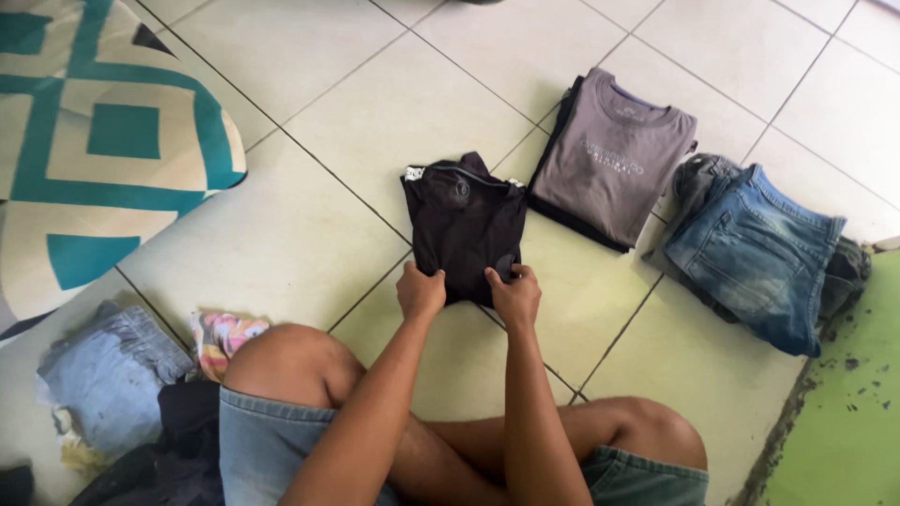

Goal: The person sits on the floor and folds several t-shirts and a pair of jeans one by one. They smooth each item, fold the sleeves and sides, then fold the garment into a compact rectangle and place it in a growing stack.

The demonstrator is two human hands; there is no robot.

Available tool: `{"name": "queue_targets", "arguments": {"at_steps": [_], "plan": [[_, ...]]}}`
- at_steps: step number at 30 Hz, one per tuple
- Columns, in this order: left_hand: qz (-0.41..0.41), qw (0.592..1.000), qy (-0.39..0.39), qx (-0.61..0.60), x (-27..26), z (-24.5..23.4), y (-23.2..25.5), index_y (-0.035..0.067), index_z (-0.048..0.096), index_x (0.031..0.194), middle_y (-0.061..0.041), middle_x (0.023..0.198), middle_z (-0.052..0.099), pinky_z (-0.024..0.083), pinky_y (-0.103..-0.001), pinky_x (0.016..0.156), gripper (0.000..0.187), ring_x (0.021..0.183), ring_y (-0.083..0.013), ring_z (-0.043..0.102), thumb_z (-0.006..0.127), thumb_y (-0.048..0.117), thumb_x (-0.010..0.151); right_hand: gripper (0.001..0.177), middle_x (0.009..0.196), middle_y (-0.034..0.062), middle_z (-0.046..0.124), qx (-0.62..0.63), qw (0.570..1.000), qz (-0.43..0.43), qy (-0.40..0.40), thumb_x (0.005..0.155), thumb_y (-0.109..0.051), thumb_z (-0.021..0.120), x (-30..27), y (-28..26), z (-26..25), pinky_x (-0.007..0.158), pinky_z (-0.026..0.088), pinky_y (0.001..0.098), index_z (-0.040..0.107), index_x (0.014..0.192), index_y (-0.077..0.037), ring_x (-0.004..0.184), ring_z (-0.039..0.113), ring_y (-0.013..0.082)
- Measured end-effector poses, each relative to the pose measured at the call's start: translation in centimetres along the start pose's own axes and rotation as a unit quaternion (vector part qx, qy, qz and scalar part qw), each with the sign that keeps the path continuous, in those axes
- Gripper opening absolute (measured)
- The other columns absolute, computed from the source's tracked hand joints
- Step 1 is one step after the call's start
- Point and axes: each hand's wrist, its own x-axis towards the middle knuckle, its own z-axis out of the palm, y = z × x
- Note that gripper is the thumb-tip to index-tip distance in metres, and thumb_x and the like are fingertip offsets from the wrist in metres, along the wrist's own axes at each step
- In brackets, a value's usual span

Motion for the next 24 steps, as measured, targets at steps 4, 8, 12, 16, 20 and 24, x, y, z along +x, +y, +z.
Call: {"name": "queue_targets", "arguments": {"at_steps": [4, 8, 12, 16, 20, 24], "plan": [[0.081, 0.993, 0.017, -0.089, 0.3, -0.2, -0.3, 0.001, 0.065, 0.117, -0.02, 0.119, 0.071, 0.053, -0.047, 0.098, 0.043, 0.113, -0.0374, 0.068, 0.076, 0.027, 0.085, 0.056, 0.1, 0.0168, 0.075, 0.155, 0.988, 0.002, -0.024, 0.079, -0.024, 0.087, -0.1, 0.6, 0.1, 0.079, 0.057, 0.0329, 0.065, 0.122, 0.004, 0.09, 0.072, 0.0225], [0.062, 0.972, -0.026, -0.226, 0.3, 0.6, -1.4, 0.001, 0.058, 0.124, -0.019, 0.123, 0.068, 0.053, -0.044, 0.098, 0.056, 0.116, -0.0343, 0.067, 0.08, 0.029, 0.08, 0.05, 0.093, 0.0112, 0.069, 0.245, 0.963, 0.075, -0.083, 0.085, -0.018, 0.086, -0.8, 1.8, -0.7, 0.067, 0.049, 0.0305, 0.065, 0.124, 0.005, 0.077, 0.06, 0.0154], [-0.069, 0.971, -0.146, -0.174, 1.2, 0.9, -1.9, -0.006, 0.058, 0.133, -0.025, 0.134, 0.065, 0.051, -0.044, 0.105, 0.072, 0.124, -0.0348, 0.064, 0.089, 0.032, 0.08, 0.033, 0.092, 0.0045, 0.07, 0.342, 0.937, 0.018, -0.069, 0.095, -0.018, 0.074, -1.3, 2.0, -1.0, 0.068, 0.05, 0.0241, 0.063, 0.118, 0.003, 0.079, 0.062, 0.0086], [0.025, 0.951, -0.178, -0.251, 1.5, 1.2, -2.8, 0.003, 0.061, 0.138, -0.017, 0.137, 0.069, 0.048, -0.043, 0.105, 0.068, 0.124, -0.0299, 0.064, 0.079, 0.032, 0.078, 0.025, 0.085, 0.0032, 0.067, 0.332, 0.942, 0.012, -0.044, 0.1, -0.022, 0.064, -1.4, 2.0, -1.4, 0.059, 0.045, 0.0249, 0.056, 0.116, -0.005, 0.071, 0.056, 0.0087], [0.049, 0.942, -0.186, -0.276, 1.8, 1.7, -3.1, 0.006, 0.053, 0.14, -0.013, 0.138, 0.064, 0.044, -0.042, 0.107, 0.068, 0.127, -0.0271, 0.059, 0.079, 0.033, 0.084, 0.024, 0.086, 0.0012, 0.062, 0.393, 0.918, -0.041, -0.002, 0.104, -0.024, 0.065, -0.5, 2.2, -2.0, 0.056, 0.037, 0.0261, 0.062, 0.117, -0.004, 0.069, 0.047, 0.008], [0.021, 0.968, -0.142, -0.204, 3.0, 1.9, -4.4, -0.005, 0.064, 0.129, -0.022, 0.129, 0.072, 0.055, -0.043, 0.102, 0.064, 0.117, -0.0333, 0.071, 0.084, 0.032, 0.081, 0.026, 0.084, 0.0066, 0.062, 0.282, 0.958, -0.033, 0.032, 0.103, -0.024, 0.067, 0.3, 3.9, -2.2, 0.057, 0.039, 0.0305, 0.064, 0.116, -0.002, 0.068, 0.046, 0.0124]]}}
